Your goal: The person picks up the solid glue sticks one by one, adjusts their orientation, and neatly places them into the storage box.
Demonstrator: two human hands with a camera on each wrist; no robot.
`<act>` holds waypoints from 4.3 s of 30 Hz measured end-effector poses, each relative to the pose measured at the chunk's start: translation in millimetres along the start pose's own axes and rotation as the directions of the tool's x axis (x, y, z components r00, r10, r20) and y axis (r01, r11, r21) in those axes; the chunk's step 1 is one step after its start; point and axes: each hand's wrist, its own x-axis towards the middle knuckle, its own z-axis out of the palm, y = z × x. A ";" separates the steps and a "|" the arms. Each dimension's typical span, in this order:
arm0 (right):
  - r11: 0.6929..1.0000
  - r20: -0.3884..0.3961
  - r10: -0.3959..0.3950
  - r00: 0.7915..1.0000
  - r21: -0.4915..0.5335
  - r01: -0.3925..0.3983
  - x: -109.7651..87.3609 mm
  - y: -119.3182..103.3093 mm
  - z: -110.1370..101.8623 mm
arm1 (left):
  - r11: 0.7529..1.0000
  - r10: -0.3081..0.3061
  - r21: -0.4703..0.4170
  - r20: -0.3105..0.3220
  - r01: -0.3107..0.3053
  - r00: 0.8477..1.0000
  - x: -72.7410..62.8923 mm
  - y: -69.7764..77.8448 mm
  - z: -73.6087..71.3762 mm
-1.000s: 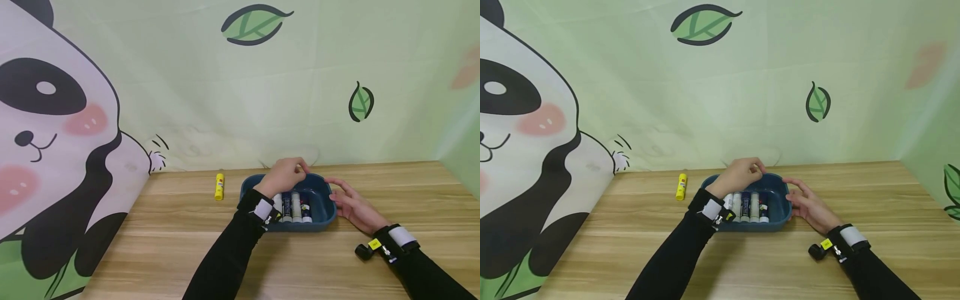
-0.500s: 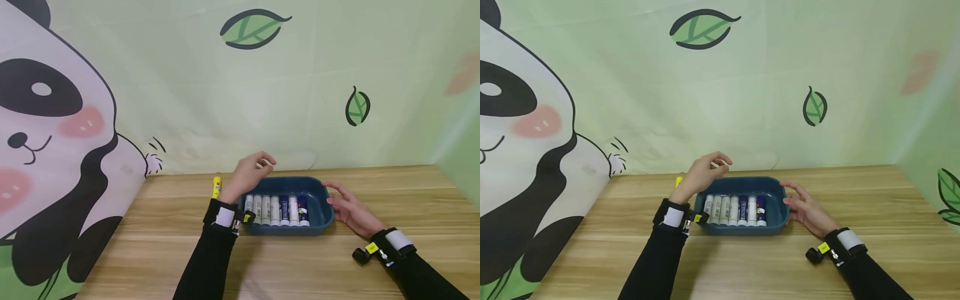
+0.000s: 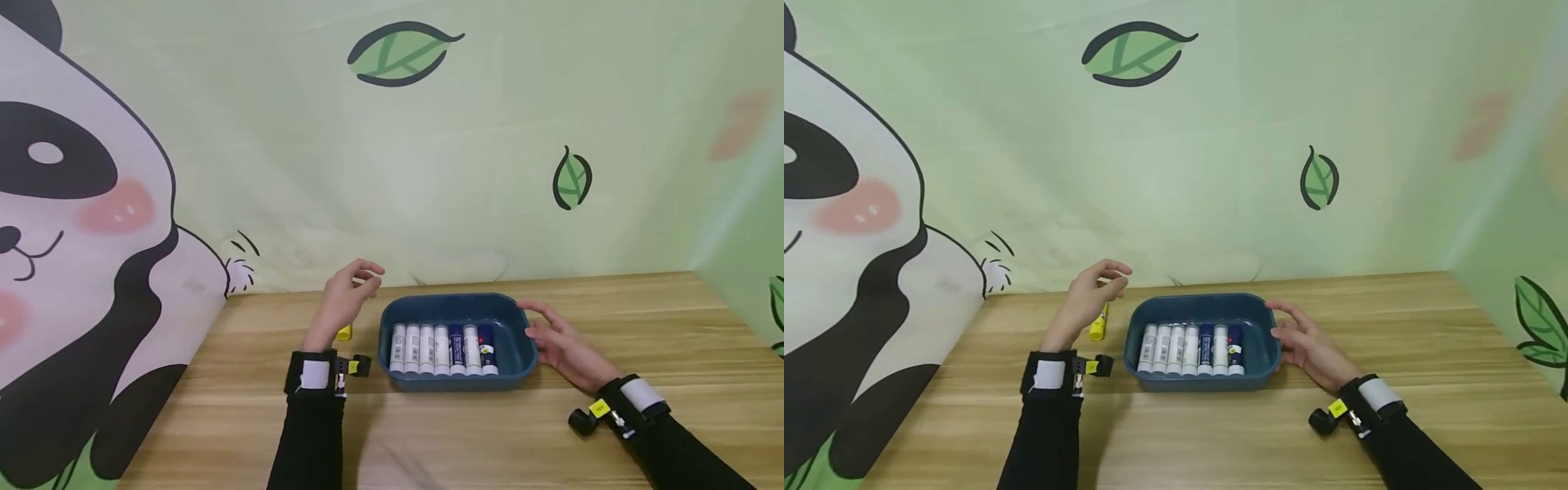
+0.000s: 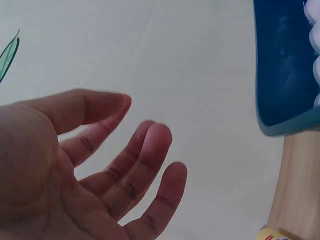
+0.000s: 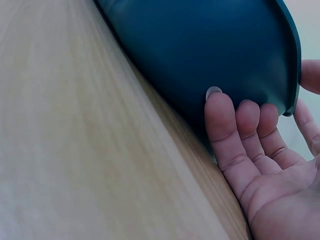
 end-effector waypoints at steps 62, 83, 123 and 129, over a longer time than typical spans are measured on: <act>0.999 -0.025 0.028 0.999 -0.022 -0.029 1.4 0.1 -0.9 | 0.901 -0.304 0.290 -0.107 0.323 0.946 4.4 -87.8 14.7; 1.000 0.002 0.010 1.000 -0.005 -0.010 1.6 -2.6 0.6 | 0.899 -0.279 0.312 -0.135 0.308 0.951 5.1 -84.2 15.4; 1.000 0.001 0.018 1.000 0.002 -0.018 0.0 -3.8 1.9 | 0.955 -0.265 0.138 0.004 0.262 0.964 3.9 -40.6 0.0; 1.000 -0.008 0.025 1.000 -0.012 -0.025 0.0 -3.5 1.9 | 0.962 -0.250 0.118 0.023 0.246 0.968 3.5 -36.3 -0.3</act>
